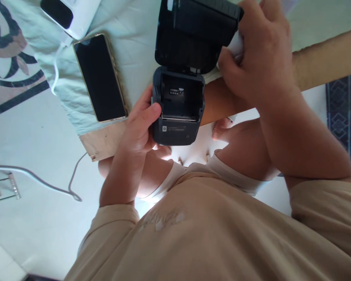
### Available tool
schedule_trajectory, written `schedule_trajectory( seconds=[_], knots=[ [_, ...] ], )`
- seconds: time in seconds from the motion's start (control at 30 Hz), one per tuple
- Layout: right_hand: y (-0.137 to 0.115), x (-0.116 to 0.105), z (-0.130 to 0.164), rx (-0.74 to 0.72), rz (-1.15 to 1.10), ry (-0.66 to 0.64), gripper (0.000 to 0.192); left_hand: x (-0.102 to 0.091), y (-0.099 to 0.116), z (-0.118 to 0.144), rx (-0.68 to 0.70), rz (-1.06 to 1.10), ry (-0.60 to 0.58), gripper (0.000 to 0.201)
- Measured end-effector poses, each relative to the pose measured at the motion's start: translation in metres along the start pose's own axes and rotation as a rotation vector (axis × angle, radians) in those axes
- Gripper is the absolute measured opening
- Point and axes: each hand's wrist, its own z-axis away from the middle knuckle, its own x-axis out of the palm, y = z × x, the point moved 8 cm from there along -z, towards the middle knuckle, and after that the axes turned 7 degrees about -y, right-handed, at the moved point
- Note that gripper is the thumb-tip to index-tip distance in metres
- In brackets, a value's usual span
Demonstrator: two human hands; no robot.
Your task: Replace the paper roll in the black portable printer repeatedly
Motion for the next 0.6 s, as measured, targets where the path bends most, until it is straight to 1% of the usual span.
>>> schedule_trajectory(
  seconds=[0.1,0.17,0.2,0.23,0.3,0.33,0.4,0.5,0.57,0.6],
  knots=[
    [0.001,-0.003,0.000,-0.063,-0.088,0.032,0.061,0.000,0.000,-0.001,0.036,0.029,-0.017,0.053],
    [0.001,-0.007,0.001,-0.095,-0.194,0.073,0.059,-0.001,-0.001,-0.002,0.035,0.036,-0.023,0.053],
    [0.000,-0.008,0.001,-0.114,-0.306,0.094,0.055,-0.001,-0.002,-0.002,0.032,0.037,-0.023,0.053],
    [0.000,-0.010,0.001,-0.133,-0.476,0.111,0.049,-0.001,-0.002,-0.002,0.027,0.038,-0.027,0.054],
    [0.001,-0.009,0.000,-0.142,-0.886,0.110,0.040,-0.001,-0.001,-0.001,0.028,0.048,-0.035,0.057],
    [0.002,-0.007,-0.001,-0.119,-1.054,0.086,0.037,-0.001,-0.001,-0.001,0.025,0.052,-0.040,0.057],
    [0.005,0.001,-0.004,-0.029,-1.237,0.005,0.032,-0.002,-0.001,-0.001,0.016,0.049,-0.034,0.055],
    [0.010,0.010,-0.008,0.090,-1.344,-0.112,0.035,-0.004,0.000,0.000,0.002,0.024,0.008,0.051],
    [0.014,0.014,-0.011,0.119,-1.410,-0.133,0.036,-0.004,0.000,0.000,0.005,0.019,0.021,0.052],
    [0.018,0.014,-0.013,0.118,-1.432,-0.099,0.035,-0.003,0.000,0.000,0.004,0.019,0.017,0.052]
  ],
)
